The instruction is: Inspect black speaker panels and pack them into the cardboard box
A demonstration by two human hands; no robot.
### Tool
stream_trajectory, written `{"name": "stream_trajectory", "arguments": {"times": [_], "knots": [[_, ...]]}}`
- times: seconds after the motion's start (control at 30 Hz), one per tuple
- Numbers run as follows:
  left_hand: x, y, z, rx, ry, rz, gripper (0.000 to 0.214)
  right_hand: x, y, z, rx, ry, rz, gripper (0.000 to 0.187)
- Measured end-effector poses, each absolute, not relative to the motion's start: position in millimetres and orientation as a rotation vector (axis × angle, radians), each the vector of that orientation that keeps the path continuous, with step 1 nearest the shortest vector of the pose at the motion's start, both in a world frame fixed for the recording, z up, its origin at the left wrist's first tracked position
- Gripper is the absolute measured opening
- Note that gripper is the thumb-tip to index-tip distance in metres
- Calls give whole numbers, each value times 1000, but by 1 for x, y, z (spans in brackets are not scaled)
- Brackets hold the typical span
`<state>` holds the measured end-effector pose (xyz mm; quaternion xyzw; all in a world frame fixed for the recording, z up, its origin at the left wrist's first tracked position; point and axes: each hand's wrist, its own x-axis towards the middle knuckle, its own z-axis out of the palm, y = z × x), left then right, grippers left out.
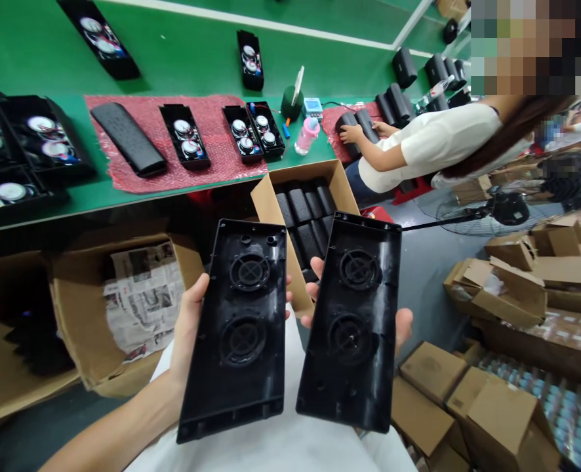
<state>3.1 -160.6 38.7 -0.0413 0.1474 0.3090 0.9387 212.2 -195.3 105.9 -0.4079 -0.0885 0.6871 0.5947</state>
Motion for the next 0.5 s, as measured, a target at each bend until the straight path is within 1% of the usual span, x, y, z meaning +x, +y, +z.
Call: {"name": "stream_trajectory", "arguments": {"times": [0.1,0.2,0.27,0.4,0.5], "knots": [[1,-159,37,-135,328,599,80,215,-198,102,-854,-257,1640,87],[3,-160,36,-179,358,604,76,216,-197,101,-850,-274,1647,94],[6,-160,36,-173,370,613,77,218,-196,102,-846,-295,1664,95],[12,-157,40,-140,415,606,83,218,-196,103,-822,-384,1680,91],[18,-158,41,-123,459,647,88,213,-201,94,-922,-472,1650,105]]}}
